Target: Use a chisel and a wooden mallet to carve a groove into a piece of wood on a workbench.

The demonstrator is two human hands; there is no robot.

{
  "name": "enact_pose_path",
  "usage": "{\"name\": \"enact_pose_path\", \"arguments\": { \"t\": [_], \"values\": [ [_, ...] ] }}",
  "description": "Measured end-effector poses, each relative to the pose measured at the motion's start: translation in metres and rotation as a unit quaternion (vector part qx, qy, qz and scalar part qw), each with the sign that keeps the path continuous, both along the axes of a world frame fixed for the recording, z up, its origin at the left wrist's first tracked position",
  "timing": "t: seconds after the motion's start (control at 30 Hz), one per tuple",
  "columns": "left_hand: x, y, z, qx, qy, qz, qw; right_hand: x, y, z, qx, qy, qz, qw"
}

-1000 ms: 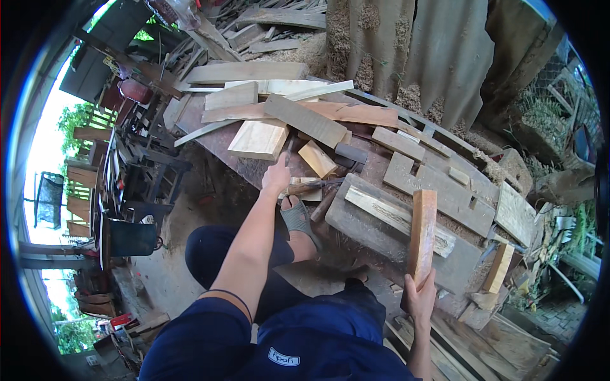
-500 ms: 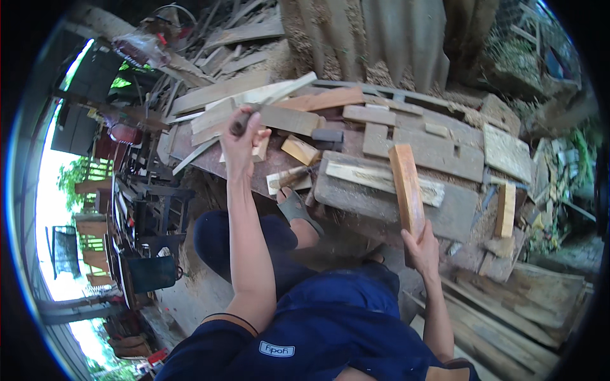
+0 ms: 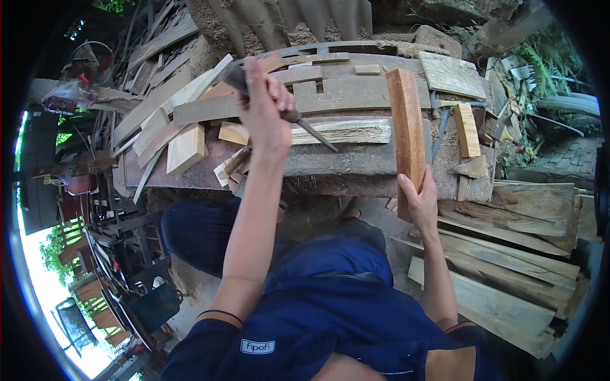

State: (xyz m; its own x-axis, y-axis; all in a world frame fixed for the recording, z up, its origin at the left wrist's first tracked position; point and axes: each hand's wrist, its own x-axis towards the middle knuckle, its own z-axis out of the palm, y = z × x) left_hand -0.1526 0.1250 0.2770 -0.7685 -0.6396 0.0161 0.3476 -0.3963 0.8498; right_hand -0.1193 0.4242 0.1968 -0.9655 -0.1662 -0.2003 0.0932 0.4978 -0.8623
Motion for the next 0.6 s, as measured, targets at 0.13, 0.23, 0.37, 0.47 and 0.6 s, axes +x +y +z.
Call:
{"name": "enact_pose_path", "arguments": {
  "t": [0.13, 0.23, 0.37, 0.47, 0.6],
  "values": [
    [-0.023, 0.023, -0.018, 0.033, -0.011, 0.035, 0.999, 0.005, 0.009, 0.001, -0.014, -0.009, -0.016, 1.000],
    [-0.029, 0.032, -0.025, 0.037, -0.013, 0.025, 0.999, 0.009, 0.009, 0.000, -0.014, -0.013, -0.027, 0.999],
    [-0.036, 0.040, -0.034, -0.015, -0.019, 0.035, 0.999, 0.010, 0.009, -0.002, -0.029, -0.022, -0.022, 0.999],
    [-0.037, 0.043, -0.042, -0.032, -0.016, 0.018, 0.999, 0.009, 0.008, -0.001, -0.007, -0.028, -0.014, 0.999],
    [-0.032, 0.045, -0.044, -0.047, -0.032, 0.005, 0.998, 0.009, 0.008, -0.003, -0.014, -0.034, -0.014, 0.999]
  ]
}}
